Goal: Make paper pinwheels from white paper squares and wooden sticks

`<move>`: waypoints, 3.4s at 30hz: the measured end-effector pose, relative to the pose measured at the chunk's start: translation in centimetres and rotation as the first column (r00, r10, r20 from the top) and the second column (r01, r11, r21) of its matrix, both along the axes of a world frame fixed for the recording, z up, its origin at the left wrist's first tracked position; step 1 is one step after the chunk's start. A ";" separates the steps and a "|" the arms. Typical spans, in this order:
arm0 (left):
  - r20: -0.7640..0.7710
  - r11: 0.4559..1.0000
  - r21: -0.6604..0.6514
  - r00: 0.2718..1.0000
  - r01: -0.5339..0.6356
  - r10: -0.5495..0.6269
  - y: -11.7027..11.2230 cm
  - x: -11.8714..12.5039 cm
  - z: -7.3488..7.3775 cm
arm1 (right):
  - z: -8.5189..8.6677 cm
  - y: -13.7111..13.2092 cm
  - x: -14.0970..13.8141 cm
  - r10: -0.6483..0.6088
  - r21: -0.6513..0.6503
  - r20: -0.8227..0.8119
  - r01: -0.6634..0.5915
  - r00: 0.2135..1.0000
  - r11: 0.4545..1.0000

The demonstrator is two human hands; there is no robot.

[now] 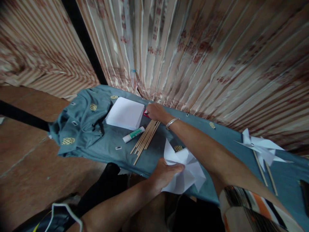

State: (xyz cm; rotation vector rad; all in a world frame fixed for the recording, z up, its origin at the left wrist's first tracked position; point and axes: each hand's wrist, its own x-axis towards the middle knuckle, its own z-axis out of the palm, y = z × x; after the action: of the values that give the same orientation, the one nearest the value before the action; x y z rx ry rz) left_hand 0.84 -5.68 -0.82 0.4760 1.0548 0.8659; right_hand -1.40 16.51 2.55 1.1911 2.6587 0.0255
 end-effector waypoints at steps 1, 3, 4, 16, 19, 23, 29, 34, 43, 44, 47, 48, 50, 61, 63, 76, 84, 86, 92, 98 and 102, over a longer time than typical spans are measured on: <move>0.002 1.000 0.002 1.000 0.001 -0.001 0.0 0.0 0.0 | -0.1 0.0 0.0 0.000 0.000 -0.004 0.000 1.000 1.000; 0.009 1.000 0.003 1.000 -0.002 0.002 0.1 0.0 -0.1 | -0.1 -0.1 0.0 -0.003 0.002 -0.013 0.003 1.000 1.000; 0.013 1.000 0.003 1.000 -0.003 0.003 0.1 0.1 -0.1 | -0.2 -0.1 0.1 -0.005 0.003 -0.019 0.005 1.000 1.000; 0.040 0.999 0.029 0.999 -0.021 0.019 0.0 0.0 0.2 | -0.4 -0.1 0.6 0.005 -0.021 -0.109 -0.007 0.994 1.000; 0.049 0.998 0.048 0.998 -0.030 0.028 -0.1 0.2 -0.1 | -0.6 -0.4 0.9 0.001 -0.009 -0.137 -0.002 0.991 1.000; 0.077 0.996 0.090 0.997 -0.026 0.019 -0.3 0.4 -0.8 | -0.6 -0.6 0.9 0.012 -0.016 -0.147 -0.015 0.989 1.000; 0.098 0.994 0.100 0.995 -0.034 0.024 -0.3 0.3 -0.9 | -0.5 -0.3 0.4 -0.002 -0.006 -0.141 0.002 0.990 1.000; 0.108 0.993 0.112 0.994 -0.024 0.012 -0.2 0.3 -0.5 | -0.6 -0.2 0.3 -0.042 0.013 -0.131 0.044 0.990 0.999; 0.085 0.996 0.083 0.996 -0.036 0.029 -0.1 0.5 -1.0 | -0.6 -0.3 -0.2 -0.092 0.028 -0.114 0.095 0.989 0.995; 0.093 0.995 0.092 0.995 -0.041 0.032 -0.1 0.6 -1.0 | -0.6 -0.3 -0.2 -0.095 0.029 -0.113 0.099 0.989 0.995; 0.085 0.994 0.106 0.996 -0.040 0.031 -0.1 0.6 -1.1 | -0.5 -0.3 -0.2 -0.102 0.031 -0.113 0.106 0.988 0.994; 0.082 0.994 0.107 0.996 -0.038 0.029 -0.1 0.6 -1.1 | -0.5 -0.3 -0.1 -0.101 0.032 -0.114 0.105 0.988 0.994; 0.087 0.994 0.104 0.996 -0.039 0.030 -0.1 0.6 -1.0 | -0.5 -0.3 -0.1 -0.097 0.031 -0.115 0.101 0.989 0.994; 0.081 0.990 0.138 0.997 -0.021 0.010 -0.2 0.5 -0.9 | -0.5 -0.4 -0.5 -0.091 0.021 -0.110 0.094 0.990 0.995; 0.098 0.992 0.129 0.995 -0.015 0.002 -0.2 0.4 -0.8 | -0.5 -0.4 -0.5 -0.090 0.015 -0.121 0.092 0.989 0.996; 0.074 0.993 0.119 0.997 -0.022 0.013 0.0 0.4 -1.0 | 0.9 1.2 1.0 -0.335 -0.338 -0.401 0.202 0.852 0.919; 0.057 0.993 0.060 0.994 -0.101 0.098 0.5 0.5 -0.4 | 4.8 -0.9 4.5 -0.660 -0.693 -0.565 0.150 0.495 0.706; 0.025 0.990 0.049 0.991 -0.131 0.130 1.0 0.2 -0.3 | 6.2 -2.3 7.3 -0.761 -0.784 -0.588 0.040 0.275 0.620; -0.092 0.969 0.102 0.968 -0.226 0.235 3.3 -2.4 0.0 | 6.2 -9.6 19.7 -0.775 -0.774 -0.632 0.033 0.033 0.632; -0.148 0.934 0.214 0.936 -0.287 0.321 4.4 -3.3 0.2 | -0.4 -16.7 23.4 -0.668 -0.556 -0.462 0.396 0.583 0.730; -0.131 0.928 0.227 0.935 -0.294 0.328 4.5 -2.5 0.1 | -1.9 -19.0 21.1 -0.585 -0.330 -0.262 0.499 0.768 0.802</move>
State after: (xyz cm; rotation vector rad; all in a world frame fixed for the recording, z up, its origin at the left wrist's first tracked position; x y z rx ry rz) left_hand -1.65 -1.19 -0.76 0.5689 1.2223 1.2437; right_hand 19.66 -2.52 0.65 1.9834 2.3568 -0.6530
